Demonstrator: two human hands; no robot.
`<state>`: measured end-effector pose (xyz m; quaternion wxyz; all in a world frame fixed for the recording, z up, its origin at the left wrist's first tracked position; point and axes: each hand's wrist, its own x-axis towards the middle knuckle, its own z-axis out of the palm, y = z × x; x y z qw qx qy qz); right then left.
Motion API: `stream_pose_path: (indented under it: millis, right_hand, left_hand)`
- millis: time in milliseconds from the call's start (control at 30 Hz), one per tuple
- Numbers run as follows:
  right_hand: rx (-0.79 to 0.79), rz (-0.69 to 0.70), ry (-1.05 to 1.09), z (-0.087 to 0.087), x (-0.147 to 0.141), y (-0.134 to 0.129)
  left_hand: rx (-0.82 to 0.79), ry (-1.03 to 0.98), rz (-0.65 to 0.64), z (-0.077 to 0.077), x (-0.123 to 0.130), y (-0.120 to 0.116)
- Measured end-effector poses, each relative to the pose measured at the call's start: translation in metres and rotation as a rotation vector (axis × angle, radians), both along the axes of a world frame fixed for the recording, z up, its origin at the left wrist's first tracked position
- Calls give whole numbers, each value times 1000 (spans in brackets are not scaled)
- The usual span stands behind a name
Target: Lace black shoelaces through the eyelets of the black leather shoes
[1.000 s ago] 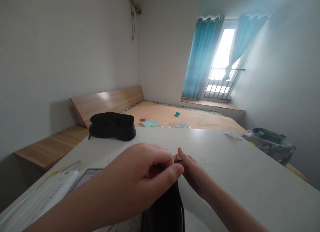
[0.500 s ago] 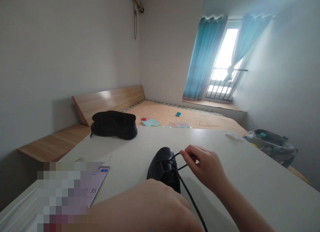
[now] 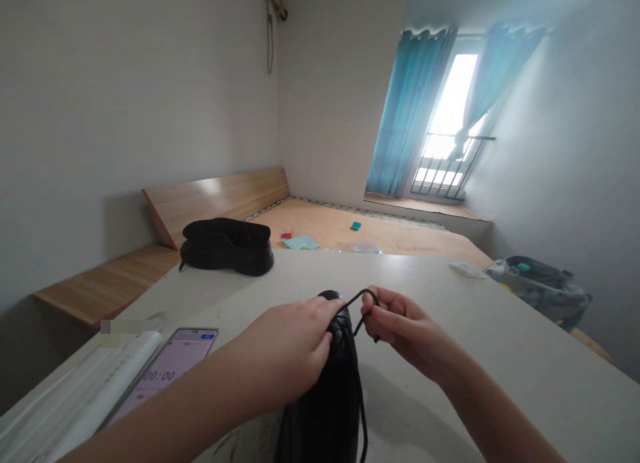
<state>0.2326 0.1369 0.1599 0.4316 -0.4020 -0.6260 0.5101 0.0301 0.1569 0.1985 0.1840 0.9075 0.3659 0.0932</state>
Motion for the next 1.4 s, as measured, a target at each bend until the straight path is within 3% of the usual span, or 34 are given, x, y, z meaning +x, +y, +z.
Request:
stream_pose_path:
  millis: [367,467,633,767,967,1067,1167,1400]
  right_hand:
    - [574,-842,-391,-15,9,13]
    - [693,-894,-434,-16,8,10]
    - [708,-932,-433,-26,3,11]
    - [677,-969,-426,-29,2,12]
    - [675,-1034,-299,-18,8,13]
    - [658,-1015,-221,-15,12,16]
    - [577,-883,-197,-15,10,17]
    - [226,-225,-113,-10,-4,8]
  left_hand:
    - [-15,-28,24,6,0,0]
    - [-26,-108,65,10,-2,1]
    - [-8,-115,133,14,-4,2]
    - [4,-87,130,11,-4,1]
    - [8,-47,51,5,-1,-2]
    - [22,-61,46,6,1,1]
    - [65,-103,77,9,0,4]
    - [88,-274,145,15,-1,6]
